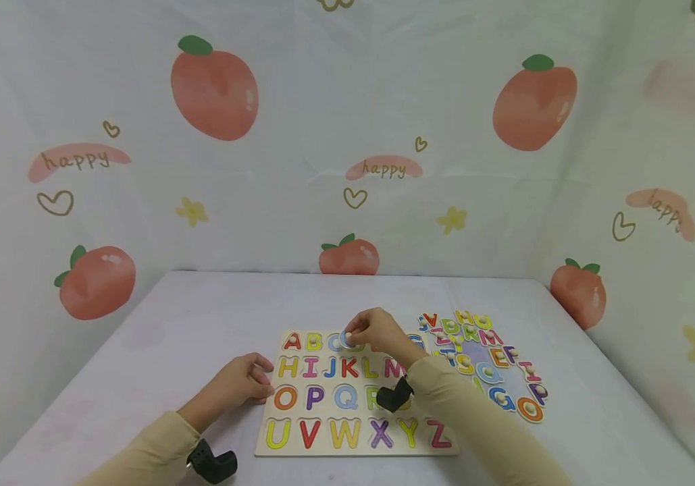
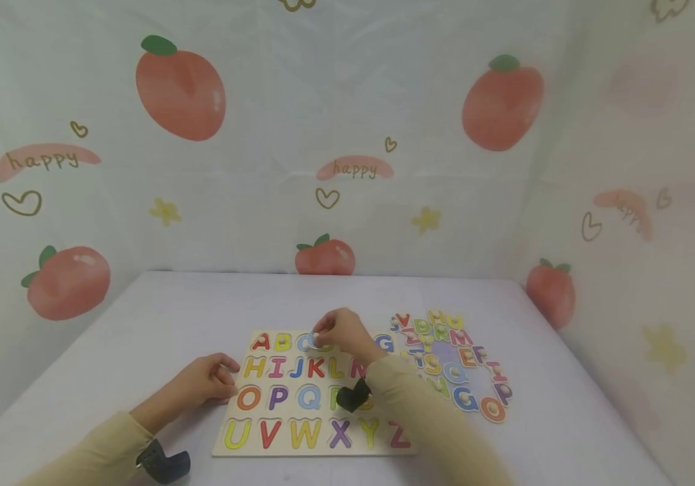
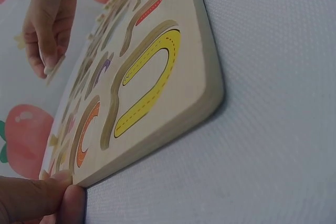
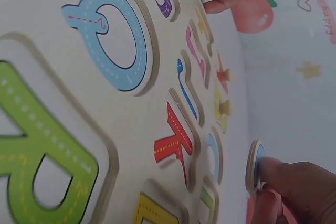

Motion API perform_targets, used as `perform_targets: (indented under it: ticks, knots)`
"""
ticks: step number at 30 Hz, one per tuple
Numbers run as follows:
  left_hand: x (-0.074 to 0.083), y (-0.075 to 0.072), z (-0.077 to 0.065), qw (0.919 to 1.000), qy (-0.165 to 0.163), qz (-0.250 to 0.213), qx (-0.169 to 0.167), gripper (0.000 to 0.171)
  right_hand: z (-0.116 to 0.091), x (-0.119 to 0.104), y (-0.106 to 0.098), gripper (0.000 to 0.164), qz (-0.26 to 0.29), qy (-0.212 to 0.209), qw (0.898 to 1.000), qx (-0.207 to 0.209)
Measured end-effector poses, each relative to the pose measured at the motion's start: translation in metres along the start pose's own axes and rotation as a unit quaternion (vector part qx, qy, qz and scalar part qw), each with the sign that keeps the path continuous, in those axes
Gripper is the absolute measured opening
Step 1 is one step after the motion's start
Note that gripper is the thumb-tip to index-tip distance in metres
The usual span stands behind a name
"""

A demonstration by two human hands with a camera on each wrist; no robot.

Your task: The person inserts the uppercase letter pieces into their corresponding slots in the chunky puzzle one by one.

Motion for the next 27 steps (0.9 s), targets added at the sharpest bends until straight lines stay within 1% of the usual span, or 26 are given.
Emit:
perform_targets:
  ticks: [3, 12, 18, 27]
  knots:
    - [0.001, -0.001, -0.001, 1.0000, -0.005, 0.004, 0.000, 0.038, 0.004, -0.004, 0.006, 0.010, -0.004, 0.004, 1.000, 0.002]
    - [0.001, 0.000, 0.000, 1.0000, -0.003, 0.005, 0.000, 0.040, 0.016, -0.003, 0.023, 0.009, 0.020, 0.026, 0.999, 0.002]
    - [-0.001, 0.001, 0.001, 1.0000, -0.002, -0.001, -0.004, 0.040, 0.016, -0.004, 0.028, 0.008, 0.027, 0.036, 0.999, 0.003]
    - [-0.001, 0.000, 0.001, 1.0000, -0.004, 0.003, -0.002, 0.040, 0.019, -0.002, 0.032, 0.008, 0.013, 0.037, 0.999, 0.000]
Point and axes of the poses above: each hand's wrist, its own z-axis towards the middle knuckle, its own y-axis out of the palm, x = y × z, the point moved 6 cm from there along z, towards the middle knuckle, and after that the axes turned 2 degrees about -z, right-handed, at the moved point
